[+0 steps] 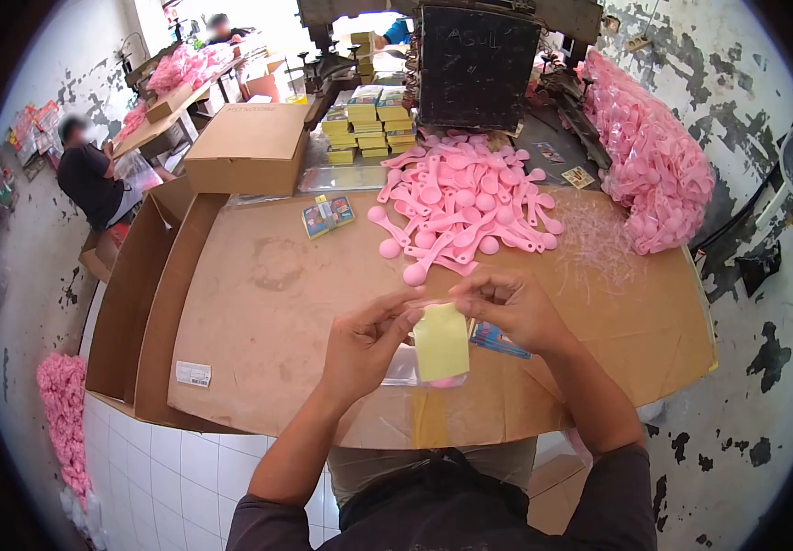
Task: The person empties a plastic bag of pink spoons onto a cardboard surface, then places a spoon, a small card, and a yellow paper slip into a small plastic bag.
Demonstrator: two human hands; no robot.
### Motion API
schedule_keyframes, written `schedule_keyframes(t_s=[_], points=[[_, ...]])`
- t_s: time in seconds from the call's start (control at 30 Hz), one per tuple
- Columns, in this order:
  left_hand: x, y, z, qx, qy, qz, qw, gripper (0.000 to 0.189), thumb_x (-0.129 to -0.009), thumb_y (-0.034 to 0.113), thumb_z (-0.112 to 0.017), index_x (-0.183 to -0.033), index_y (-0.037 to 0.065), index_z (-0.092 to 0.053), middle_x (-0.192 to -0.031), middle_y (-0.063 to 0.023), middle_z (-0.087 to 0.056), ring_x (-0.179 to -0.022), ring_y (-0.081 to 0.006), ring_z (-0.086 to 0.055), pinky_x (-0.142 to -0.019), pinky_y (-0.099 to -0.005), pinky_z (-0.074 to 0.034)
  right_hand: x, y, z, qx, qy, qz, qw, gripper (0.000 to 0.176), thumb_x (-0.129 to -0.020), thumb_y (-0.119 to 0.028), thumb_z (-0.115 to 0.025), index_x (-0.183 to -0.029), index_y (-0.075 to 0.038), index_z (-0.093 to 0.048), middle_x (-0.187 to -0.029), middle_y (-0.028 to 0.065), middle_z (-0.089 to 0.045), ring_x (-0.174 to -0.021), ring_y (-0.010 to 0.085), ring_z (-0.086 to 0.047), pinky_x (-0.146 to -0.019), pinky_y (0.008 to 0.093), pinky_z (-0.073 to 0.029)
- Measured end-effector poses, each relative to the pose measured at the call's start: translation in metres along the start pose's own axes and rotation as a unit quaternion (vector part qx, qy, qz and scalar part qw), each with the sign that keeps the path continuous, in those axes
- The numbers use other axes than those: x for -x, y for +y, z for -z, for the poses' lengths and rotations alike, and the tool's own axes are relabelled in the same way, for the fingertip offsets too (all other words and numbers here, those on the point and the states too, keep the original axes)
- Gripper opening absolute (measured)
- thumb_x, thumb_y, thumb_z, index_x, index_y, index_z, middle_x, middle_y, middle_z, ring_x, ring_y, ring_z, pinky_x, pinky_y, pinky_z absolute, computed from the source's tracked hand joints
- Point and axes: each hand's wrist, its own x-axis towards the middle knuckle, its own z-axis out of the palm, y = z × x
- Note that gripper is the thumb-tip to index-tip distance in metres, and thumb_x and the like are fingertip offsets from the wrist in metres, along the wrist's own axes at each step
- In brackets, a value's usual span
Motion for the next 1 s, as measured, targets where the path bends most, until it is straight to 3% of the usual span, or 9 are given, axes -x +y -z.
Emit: schedule_keyframes(t_s=[0.1,0.2,0.27,0.4,0.47,0.7,0.8,0.9,1.0], points=[[0.001,-0.002,0.004,0.000,-0.024,-0.026,0.999,0.021,-0.100,0.003,-0.065,-0.118,-0.005,-0.072,-0.106,-0.0095,-0.076,-0.092,-0.0111,-0.070,-0.081,-0.0275,-0.058,-0.001,0.009,0.009,0.035,-0.040,0.061,0.997,0.017,-0.097,0.005,-0.065,-0.111,0.003,-0.073,-0.099,0.0046,-0.071,-0.097,0.0112,-0.066,-0.084,0.0269,-0.054],[0.001,-0.005,0.008,0.004,-0.046,-0.038,0.998,0.022,-0.099,0.000,-0.064,-0.119,-0.006,-0.072,-0.107,-0.0097,-0.076,-0.094,-0.0119,-0.070,-0.082,-0.0283,-0.058,0.000,0.006,0.012,0.012,-0.050,0.030,0.998,0.016,-0.094,0.003,-0.067,-0.109,0.002,-0.076,-0.096,0.0053,-0.071,-0.097,0.0128,-0.064,-0.085,0.0285,-0.052],[0.000,-0.007,0.008,0.015,-0.052,-0.053,0.997,0.022,-0.099,-0.001,-0.064,-0.119,-0.006,-0.072,-0.108,-0.0102,-0.076,-0.093,-0.0124,-0.071,-0.082,-0.0287,-0.058,0.000,0.004,0.019,0.096,-0.058,0.064,0.992,0.016,-0.093,-0.002,-0.070,-0.108,0.000,-0.077,-0.095,0.0056,-0.071,-0.095,0.0137,-0.063,-0.085,0.0298,-0.051],[0.000,0.003,0.008,0.087,-0.049,0.031,0.995,0.022,-0.100,0.002,-0.064,-0.119,-0.006,-0.072,-0.108,-0.0105,-0.076,-0.093,-0.0123,-0.071,-0.082,-0.0290,-0.059,0.000,-0.001,0.019,0.128,-0.044,0.088,0.987,0.017,-0.091,-0.009,-0.074,-0.106,-0.003,-0.079,-0.093,0.0048,-0.071,-0.092,0.0145,-0.060,-0.084,0.0312,-0.048],[0.000,-0.001,0.008,0.085,-0.048,0.054,0.994,0.023,-0.101,0.005,-0.066,-0.121,-0.005,-0.072,-0.109,-0.0091,-0.076,-0.094,-0.0108,-0.069,-0.084,-0.0286,-0.059,0.001,-0.001,0.019,0.178,-0.058,0.085,0.979,0.017,-0.092,-0.004,-0.072,-0.108,-0.001,-0.078,-0.101,0.0053,-0.069,-0.094,0.0131,-0.062,-0.083,0.0291,-0.050],[0.000,-0.004,0.002,0.026,-0.043,0.040,0.998,0.026,-0.101,0.008,-0.067,-0.124,-0.003,-0.071,-0.102,-0.0075,-0.076,-0.088,-0.0082,-0.070,-0.077,-0.0246,-0.058,-0.003,0.015,0.019,0.160,-0.033,0.053,0.985,0.015,-0.091,-0.008,-0.076,-0.105,-0.005,-0.080,-0.097,0.0020,-0.069,-0.088,0.0121,-0.060,-0.075,0.0279,-0.048],[0.001,-0.005,0.002,0.032,-0.030,0.042,0.998,0.024,-0.100,0.007,-0.068,-0.123,-0.002,-0.072,-0.100,-0.0069,-0.076,-0.088,-0.0082,-0.070,-0.077,-0.0245,-0.058,-0.004,0.015,0.018,0.203,-0.051,0.108,0.972,0.022,-0.092,-0.008,-0.075,-0.114,-0.004,-0.075,-0.095,0.0020,-0.067,-0.090,0.0104,-0.061,-0.075,0.0269,-0.049],[0.002,-0.006,0.003,0.030,-0.012,0.028,0.999,0.024,-0.100,0.007,-0.068,-0.123,-0.002,-0.072,-0.100,-0.0064,-0.076,-0.088,-0.0086,-0.071,-0.077,-0.0245,-0.058,0.000,0.010,-0.002,-0.002,-0.005,0.020,1.000,0.035,-0.094,-0.008,-0.074,-0.128,-0.003,-0.066,-0.095,0.0023,-0.065,-0.091,0.0094,-0.061,-0.077,0.0257,-0.049],[0.006,-0.004,0.004,0.037,0.021,-0.003,0.999,0.029,-0.100,0.007,-0.069,-0.127,-0.002,-0.068,-0.104,-0.0083,-0.075,-0.090,-0.0110,-0.071,-0.078,-0.0261,-0.059,0.003,-0.003,-0.005,0.124,-0.101,0.013,0.987,0.045,-0.096,-0.009,-0.073,-0.137,-0.003,-0.057,-0.096,0.0026,-0.065,-0.091,0.0089,-0.062,-0.077,0.0255,-0.050]])
